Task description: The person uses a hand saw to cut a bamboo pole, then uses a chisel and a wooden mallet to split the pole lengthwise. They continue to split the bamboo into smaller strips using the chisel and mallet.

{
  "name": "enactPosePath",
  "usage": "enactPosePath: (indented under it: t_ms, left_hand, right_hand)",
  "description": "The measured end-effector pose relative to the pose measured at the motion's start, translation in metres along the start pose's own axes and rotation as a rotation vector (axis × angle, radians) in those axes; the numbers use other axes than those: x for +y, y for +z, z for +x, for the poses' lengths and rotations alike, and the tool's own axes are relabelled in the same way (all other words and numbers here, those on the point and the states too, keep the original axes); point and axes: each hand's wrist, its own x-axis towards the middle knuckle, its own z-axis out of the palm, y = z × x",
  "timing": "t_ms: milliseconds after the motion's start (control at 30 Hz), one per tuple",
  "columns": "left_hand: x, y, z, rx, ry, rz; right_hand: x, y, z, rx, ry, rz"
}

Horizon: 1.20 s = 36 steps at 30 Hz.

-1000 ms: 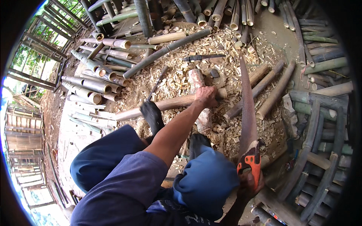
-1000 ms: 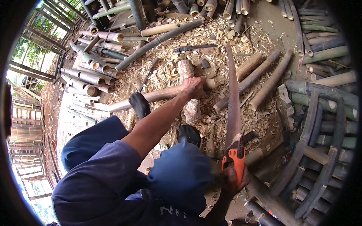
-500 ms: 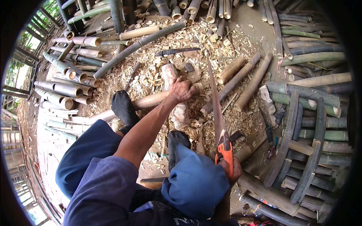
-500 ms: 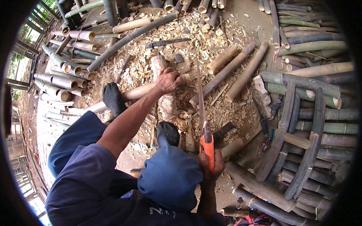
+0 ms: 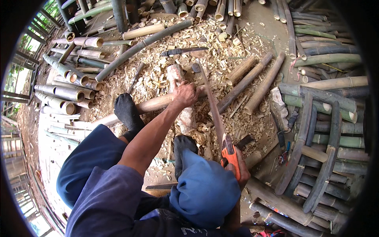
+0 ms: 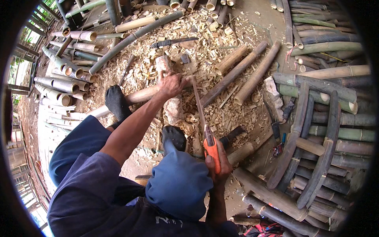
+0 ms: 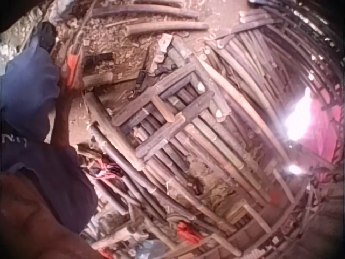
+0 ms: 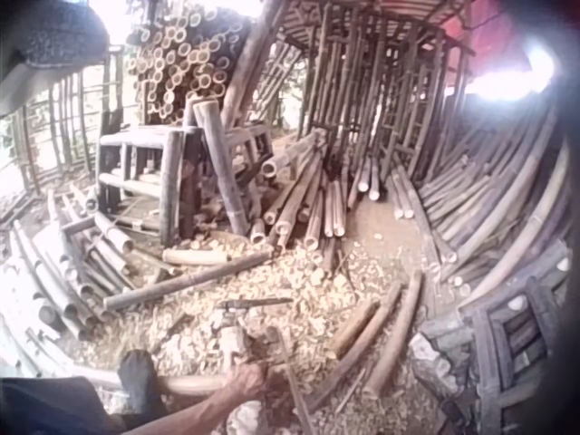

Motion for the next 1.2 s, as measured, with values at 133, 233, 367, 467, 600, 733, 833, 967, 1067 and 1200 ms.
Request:
enactPosePath:
  t_ms: [133,233,367,467,600,733,833,967,1067,1200]
  left_hand:
    - [0.0,-0.002,-0.001,0.016,0.01,0.003]
    - [0.003,-0.004,0.001,0.015,0.027,0.003]
    - [0.014,0.003,0.003,0.068,0.037,0.01]
    - [0.006,0.005,0.006,0.109,0.076,-0.053]
    - [-0.016,0.012,0.013,0.164,0.085,-0.051]
    - [0.007,0.001,0.003,0.009,0.04,-0.061]
    - [0.006,-0.012,-0.005,-0.07,0.025,0.046]
    - [-0.002,-0.005,-0.005,0.03,-0.057,0.051]
    - [0.025,-0.015,0.001,-0.104,-0.067,0.103]
    - [0.016,-0.004,0.006,-0.089,-0.095,0.138]
  right_hand:
    - [0.016,-0.005,-0.009,0.019,-0.143,-0.133]
    - [0.043,0.002,-0.001,0.059,-0.28,-0.315]
    - [0.039,0.028,0.043,0.045,-0.302,-0.133]
    - [0.009,0.078,0.124,0.027,-0.213,0.0]
    - [0.033,0.052,0.061,-0.072,-0.315,0.014]
    - [0.098,0.024,-0.007,-0.029,-0.087,-0.198]
    - [0.04,0.063,0.056,0.045,-0.244,-0.043]
    - [0.002,0.085,0.1,0.017,-0.211,-0.016]
    - [0.055,0.048,0.041,0.025,-0.115,-0.215]
    - [0.09,0.043,0.022,-0.078,-0.079,-0.377]
